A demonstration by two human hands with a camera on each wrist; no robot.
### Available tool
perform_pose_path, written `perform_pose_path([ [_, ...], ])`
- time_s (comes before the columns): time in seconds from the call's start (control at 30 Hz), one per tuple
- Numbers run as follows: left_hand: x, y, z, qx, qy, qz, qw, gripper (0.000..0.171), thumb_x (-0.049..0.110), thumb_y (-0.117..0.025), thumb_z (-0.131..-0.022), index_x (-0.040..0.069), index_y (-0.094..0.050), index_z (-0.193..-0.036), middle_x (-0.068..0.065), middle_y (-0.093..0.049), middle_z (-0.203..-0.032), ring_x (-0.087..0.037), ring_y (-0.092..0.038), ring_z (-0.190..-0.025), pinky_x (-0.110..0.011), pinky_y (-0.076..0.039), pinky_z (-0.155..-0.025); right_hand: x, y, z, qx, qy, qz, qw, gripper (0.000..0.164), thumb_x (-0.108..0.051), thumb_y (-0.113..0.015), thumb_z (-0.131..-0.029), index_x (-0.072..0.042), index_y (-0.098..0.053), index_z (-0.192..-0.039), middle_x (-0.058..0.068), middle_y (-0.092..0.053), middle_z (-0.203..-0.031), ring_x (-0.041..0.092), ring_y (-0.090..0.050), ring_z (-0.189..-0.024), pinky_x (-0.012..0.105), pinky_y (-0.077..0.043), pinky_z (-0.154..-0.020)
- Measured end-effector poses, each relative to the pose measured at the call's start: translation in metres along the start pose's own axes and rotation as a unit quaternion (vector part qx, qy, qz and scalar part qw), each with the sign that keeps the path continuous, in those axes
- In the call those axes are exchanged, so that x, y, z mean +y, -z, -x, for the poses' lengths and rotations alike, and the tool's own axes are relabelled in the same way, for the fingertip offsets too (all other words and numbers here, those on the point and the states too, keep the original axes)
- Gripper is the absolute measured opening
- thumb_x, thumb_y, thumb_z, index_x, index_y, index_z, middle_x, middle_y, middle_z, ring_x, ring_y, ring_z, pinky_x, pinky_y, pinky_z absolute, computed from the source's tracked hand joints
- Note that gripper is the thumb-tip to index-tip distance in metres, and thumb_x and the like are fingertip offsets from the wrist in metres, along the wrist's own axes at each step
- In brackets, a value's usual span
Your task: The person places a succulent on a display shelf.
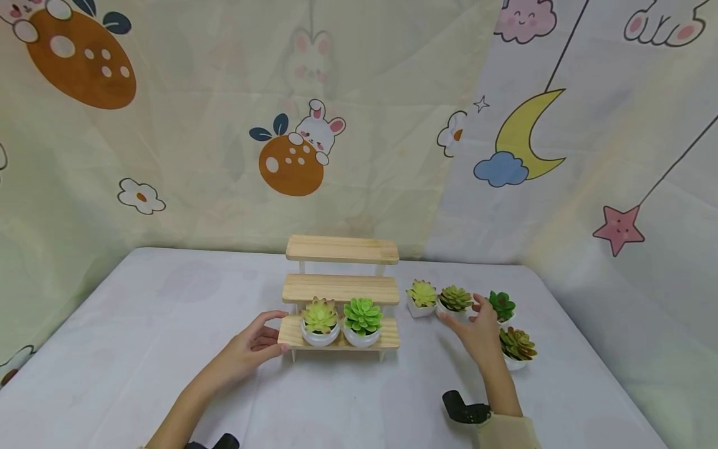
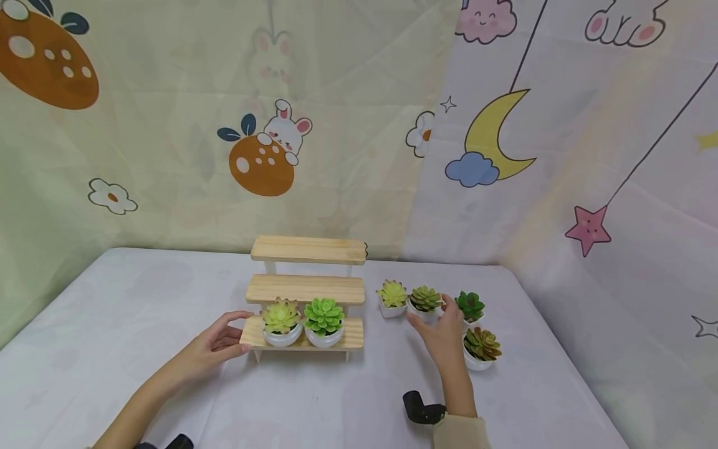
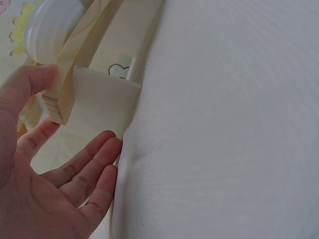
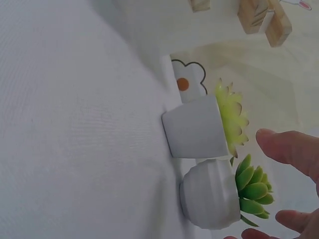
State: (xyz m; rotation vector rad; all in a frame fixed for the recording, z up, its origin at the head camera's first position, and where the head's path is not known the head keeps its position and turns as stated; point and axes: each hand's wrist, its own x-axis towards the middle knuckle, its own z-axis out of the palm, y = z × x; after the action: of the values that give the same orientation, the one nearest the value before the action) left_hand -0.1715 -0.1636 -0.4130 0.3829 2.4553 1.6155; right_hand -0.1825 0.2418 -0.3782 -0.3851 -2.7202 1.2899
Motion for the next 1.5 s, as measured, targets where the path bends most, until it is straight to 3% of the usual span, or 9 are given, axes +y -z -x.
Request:
perform_pose_path([
  [0.27,0.0,0.001,0.0,-0.009,-0.007,0.0,0.9999,0.057,0.022,-0.067,-0.086,0.017,-0.039,-0.135,-0.014,-0.061,-0.108,-0.02,-0.058,-0.097,-0.02,-0.047,-0.08,0.009,-0.004,-0.009,-0.048,-0.026,-0.053,0.997,0.102,-0.032,-0.067,-0.086,0.002,0.008,-0.146,0.033,-0.013,-0.148,0.045,-0.02,-0.135,0.056,-0.029,-0.105],
  [0.47,0.0,0.001,0.001,-0.01,-0.006,0.001,0.9999,0.057,0.023,-0.067,-0.086,0.017,-0.039,-0.135,-0.015,-0.06,-0.109,-0.02,-0.058,-0.098,-0.02,-0.047,-0.08,0.014,-0.009,-0.015,-0.054,-0.038,-0.097,0.993,0.107,-0.028,-0.068,-0.085,-0.001,0.016,-0.145,0.034,-0.005,-0.149,0.045,-0.014,-0.138,0.052,-0.022,-0.109],
  [0.83,0.001,0.001,0.001,-0.01,0.001,0.0,0.9999,0.058,0.024,-0.067,-0.086,0.018,-0.039,-0.135,-0.014,-0.06,-0.108,-0.019,-0.059,-0.097,-0.02,-0.047,-0.08,0.02,-0.01,-0.021,-0.055,-0.044,-0.129,0.989,0.103,-0.021,-0.067,-0.085,0.0,0.013,-0.146,0.033,-0.008,-0.149,0.046,-0.018,-0.136,0.051,-0.024,-0.109],
  [1.13,0.001,0.001,0.001,-0.008,0.008,0.0,0.9999,0.058,0.024,-0.067,-0.085,0.02,-0.039,-0.135,-0.013,-0.06,-0.109,-0.018,-0.059,-0.098,-0.021,-0.047,-0.08,0.024,-0.008,-0.021,-0.055,-0.053,-0.082,0.994,0.092,-0.029,-0.066,-0.086,0.004,-0.004,-0.147,0.03,-0.024,-0.144,0.042,-0.034,-0.128,0.053,-0.032,-0.103],
  [1.27,0.0,0.001,0.0,-0.003,0.013,0.002,0.9999,0.058,0.024,-0.068,-0.085,0.021,-0.04,-0.135,-0.012,-0.061,-0.109,-0.017,-0.059,-0.097,-0.021,-0.047,-0.08,0.026,-0.007,-0.021,-0.059,-0.039,-0.059,0.996,0.086,-0.03,-0.066,-0.086,0.006,-0.014,-0.145,0.031,-0.034,-0.138,0.043,-0.039,-0.125,0.053,-0.035,-0.1],
  [1.5,0.0,0.001,0.0,-0.007,0.003,-0.004,1.0,0.058,0.024,-0.067,-0.085,0.018,-0.039,-0.135,-0.013,-0.061,-0.108,-0.018,-0.059,-0.096,-0.022,-0.048,-0.079,0.03,-0.009,-0.021,-0.061,-0.032,-0.012,0.998,0.083,-0.039,-0.066,-0.085,0.007,-0.026,-0.141,0.028,-0.043,-0.125,0.038,-0.044,-0.113,0.049,-0.04,-0.091],
])
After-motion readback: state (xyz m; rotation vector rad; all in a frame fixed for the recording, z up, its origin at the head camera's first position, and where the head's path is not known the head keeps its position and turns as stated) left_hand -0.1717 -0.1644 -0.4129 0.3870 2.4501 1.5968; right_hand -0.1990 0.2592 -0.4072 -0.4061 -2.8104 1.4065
